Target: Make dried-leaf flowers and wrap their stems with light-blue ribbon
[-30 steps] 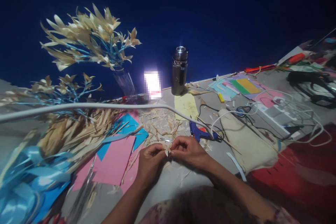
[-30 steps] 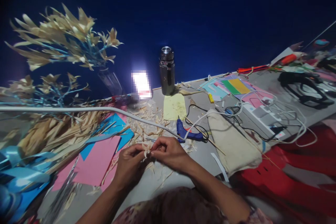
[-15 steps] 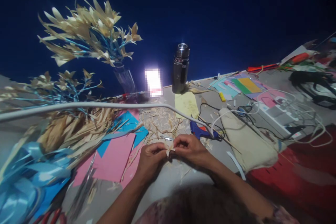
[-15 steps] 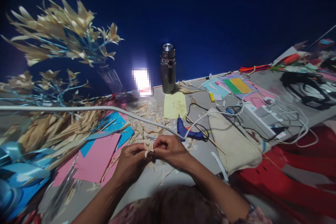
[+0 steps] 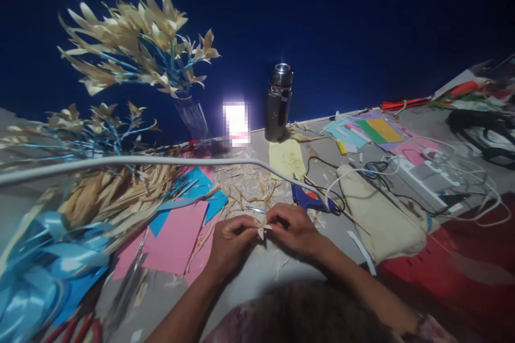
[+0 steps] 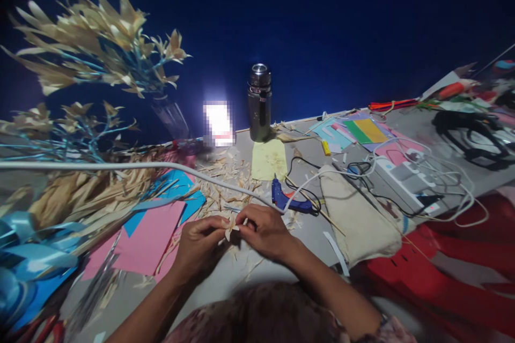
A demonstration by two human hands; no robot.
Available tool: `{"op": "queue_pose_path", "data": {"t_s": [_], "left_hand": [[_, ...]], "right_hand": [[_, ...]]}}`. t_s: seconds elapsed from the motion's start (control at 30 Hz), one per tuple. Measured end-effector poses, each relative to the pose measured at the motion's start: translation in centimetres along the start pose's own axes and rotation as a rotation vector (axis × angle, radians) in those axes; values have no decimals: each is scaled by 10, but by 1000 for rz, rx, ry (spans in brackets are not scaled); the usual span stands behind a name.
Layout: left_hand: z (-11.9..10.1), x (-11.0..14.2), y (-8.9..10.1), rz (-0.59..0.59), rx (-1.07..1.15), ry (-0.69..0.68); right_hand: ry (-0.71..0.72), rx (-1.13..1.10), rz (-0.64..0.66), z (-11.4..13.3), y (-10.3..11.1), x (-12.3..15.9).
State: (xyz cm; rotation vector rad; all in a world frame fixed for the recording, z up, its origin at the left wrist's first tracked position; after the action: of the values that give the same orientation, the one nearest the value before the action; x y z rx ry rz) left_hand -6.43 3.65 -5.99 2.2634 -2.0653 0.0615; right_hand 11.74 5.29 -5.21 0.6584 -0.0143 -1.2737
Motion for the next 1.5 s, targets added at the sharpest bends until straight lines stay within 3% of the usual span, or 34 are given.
{"op": "queue_pose_path", "data": {"t_s": [0.1,0.2,0.33,0.7,1.17,1.3,1.5], "left_hand": [[-1,1,-1,-10,26,7],[1,2,-1,4,33,47],[5,2,-1,11,23,107],[16,0,-7,148,231,291],[21,-2,-6,234,148,301],[19,-2,-6,194,155,272],[2,-1,-5,150,6,169]], "right_hand": [[67,28,-104,5,2,4],[230,11,-185,8,4,5],[367,-32,-164,6,4,6],[347,-144,-85,5,6,1],[348,-107,-63,3,4,0],[301,-46,-158,1,2,3],[231,-36,-86,0,-1,9]]}}
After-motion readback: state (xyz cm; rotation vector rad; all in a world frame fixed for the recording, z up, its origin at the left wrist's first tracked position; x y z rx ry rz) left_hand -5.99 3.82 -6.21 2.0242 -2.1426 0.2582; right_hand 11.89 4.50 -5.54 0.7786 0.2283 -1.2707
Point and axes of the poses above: each hand's wrist, its own x-axis away from the middle knuckle, its own y-axis out of the back of the hand, z = x × y, the point moved 3 cm from there along -x, towards the middle knuckle, and after that the axes turned 6 degrees about -z, right-handed, at the moved point
